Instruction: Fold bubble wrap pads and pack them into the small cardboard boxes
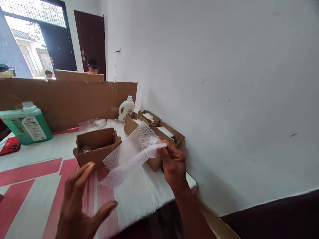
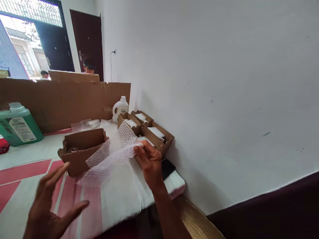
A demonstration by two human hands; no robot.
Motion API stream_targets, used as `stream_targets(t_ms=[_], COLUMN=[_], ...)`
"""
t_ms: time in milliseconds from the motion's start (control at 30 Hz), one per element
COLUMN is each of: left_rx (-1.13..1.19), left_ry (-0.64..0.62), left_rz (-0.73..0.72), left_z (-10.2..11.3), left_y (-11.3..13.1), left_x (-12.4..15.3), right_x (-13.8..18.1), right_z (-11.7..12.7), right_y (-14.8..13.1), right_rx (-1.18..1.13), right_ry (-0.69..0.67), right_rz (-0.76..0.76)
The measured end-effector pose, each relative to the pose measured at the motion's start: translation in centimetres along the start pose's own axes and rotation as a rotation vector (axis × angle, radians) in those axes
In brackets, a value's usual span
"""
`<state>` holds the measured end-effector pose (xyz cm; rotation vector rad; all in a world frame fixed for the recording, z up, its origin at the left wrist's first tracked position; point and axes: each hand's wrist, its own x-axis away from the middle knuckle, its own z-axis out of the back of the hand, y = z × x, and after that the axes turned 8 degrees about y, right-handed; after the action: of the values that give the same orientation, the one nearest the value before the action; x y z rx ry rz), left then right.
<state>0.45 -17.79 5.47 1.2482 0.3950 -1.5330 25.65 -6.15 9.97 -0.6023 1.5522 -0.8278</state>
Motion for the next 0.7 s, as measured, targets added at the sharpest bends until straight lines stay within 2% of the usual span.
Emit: stream_targets(t_ms=[67, 133, 300, 467, 600, 700], left_rx=[0.053, 0.095, -0.023, -0.049, -0.029, 0.027], left_ry=[-0.124, -0.19, -0.159, -0.305, -0.405, -0.516], left_rz=[-0.063, -0.099, -0.114, -0.176, -0.129, -0.009], left_z=[-0.5, -1.1, -0.9, -0.4, -0.1, 1.1], left_y=[1.2, 1.1, -2.8, -5.8, -5.4, -4.4], left_x=[1.6, 3.1, 5.8, 9.5, 12.6, 12.8], right_x=[3.1, 5.6, 10.0, 14.3, 15.6, 14.6], right_z=[0.0, -0.3, -1.4, -2.2, -0.6, 1.3], right_y=[0.2, 0.9, 6.3, 11.7, 12.5, 11.2], right_rx=[0.011, 0.017, -0.012, 0.043, 0.239, 0.395], right_ry=[0.012, 0.017, -0.113, -0.29, -0.36, -0.32], right_rz=[-0.058, -0.107, -0.239, -0.431, -0.373, -0.252])
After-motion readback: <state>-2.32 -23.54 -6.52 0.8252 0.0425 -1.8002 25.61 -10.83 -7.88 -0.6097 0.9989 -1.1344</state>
